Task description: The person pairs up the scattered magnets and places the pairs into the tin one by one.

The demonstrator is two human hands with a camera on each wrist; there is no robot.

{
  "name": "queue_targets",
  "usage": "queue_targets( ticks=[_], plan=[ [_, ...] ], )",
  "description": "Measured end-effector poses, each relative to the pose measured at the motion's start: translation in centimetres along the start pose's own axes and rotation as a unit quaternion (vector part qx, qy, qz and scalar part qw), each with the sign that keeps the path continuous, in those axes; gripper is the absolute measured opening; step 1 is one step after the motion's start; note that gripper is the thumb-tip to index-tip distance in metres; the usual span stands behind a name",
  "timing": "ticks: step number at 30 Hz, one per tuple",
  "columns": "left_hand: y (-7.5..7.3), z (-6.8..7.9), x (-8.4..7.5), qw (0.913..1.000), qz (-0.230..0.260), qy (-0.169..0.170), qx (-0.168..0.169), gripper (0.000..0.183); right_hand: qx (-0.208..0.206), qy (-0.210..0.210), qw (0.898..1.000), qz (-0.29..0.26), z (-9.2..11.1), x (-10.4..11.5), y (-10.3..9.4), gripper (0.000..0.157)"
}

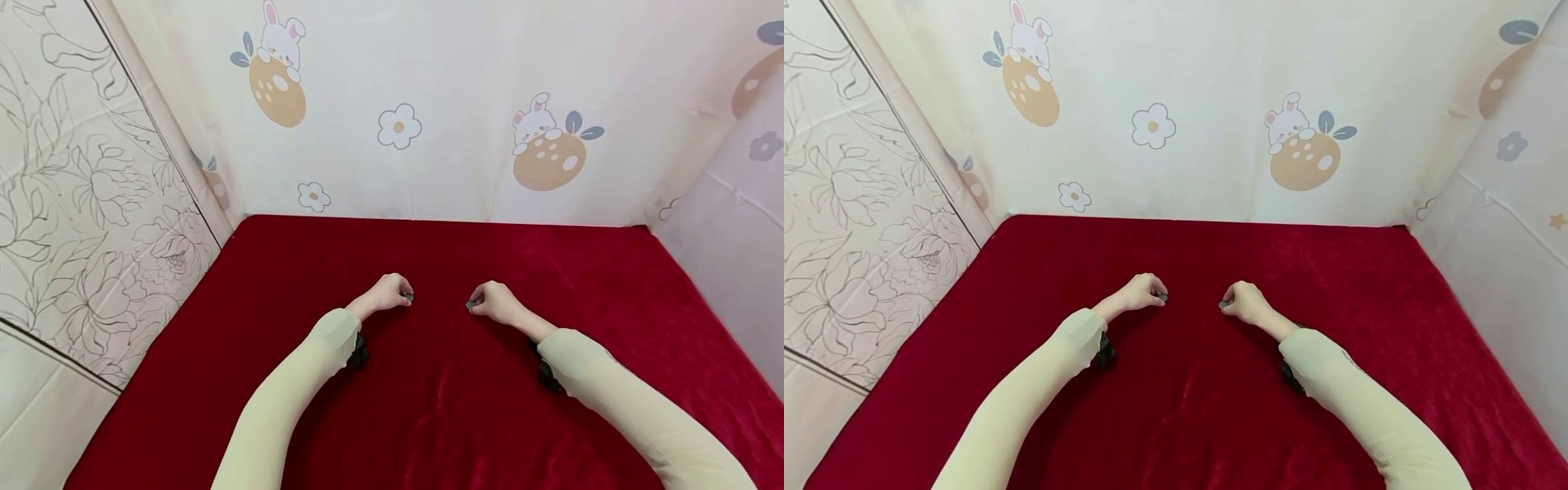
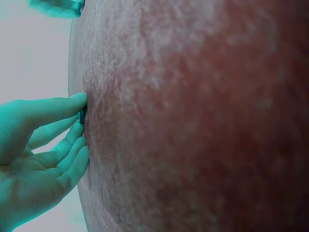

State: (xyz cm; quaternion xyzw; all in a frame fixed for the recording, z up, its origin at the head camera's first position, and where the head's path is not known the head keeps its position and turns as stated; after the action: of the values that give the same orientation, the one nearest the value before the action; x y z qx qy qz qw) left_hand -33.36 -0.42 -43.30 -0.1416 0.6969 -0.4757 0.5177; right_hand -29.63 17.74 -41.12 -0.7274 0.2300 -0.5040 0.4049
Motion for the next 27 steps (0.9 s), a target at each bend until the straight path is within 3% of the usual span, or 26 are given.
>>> queue_targets(
  ticks=[27],
  plan=[
    [2.3,-1.2,-2.3,0.9997,0.002,0.012,0.022,0.017,0.024,0.002,1.000,-0.008,-1.3,1.8,1.6,0.011]
  ],
)
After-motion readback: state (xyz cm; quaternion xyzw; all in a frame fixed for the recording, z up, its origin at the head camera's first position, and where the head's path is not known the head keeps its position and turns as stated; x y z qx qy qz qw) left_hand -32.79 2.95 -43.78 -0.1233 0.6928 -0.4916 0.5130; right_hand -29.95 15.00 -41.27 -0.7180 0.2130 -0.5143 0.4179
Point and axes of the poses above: each hand's wrist, its own z-axis away from the middle knuckle, its own y-axis out of the palm, x = y × z, the point moved 7 cm from there along -z, towards the middle knuckle, and after that the axes turned 6 degrees about -x, right-handed, at the moved point
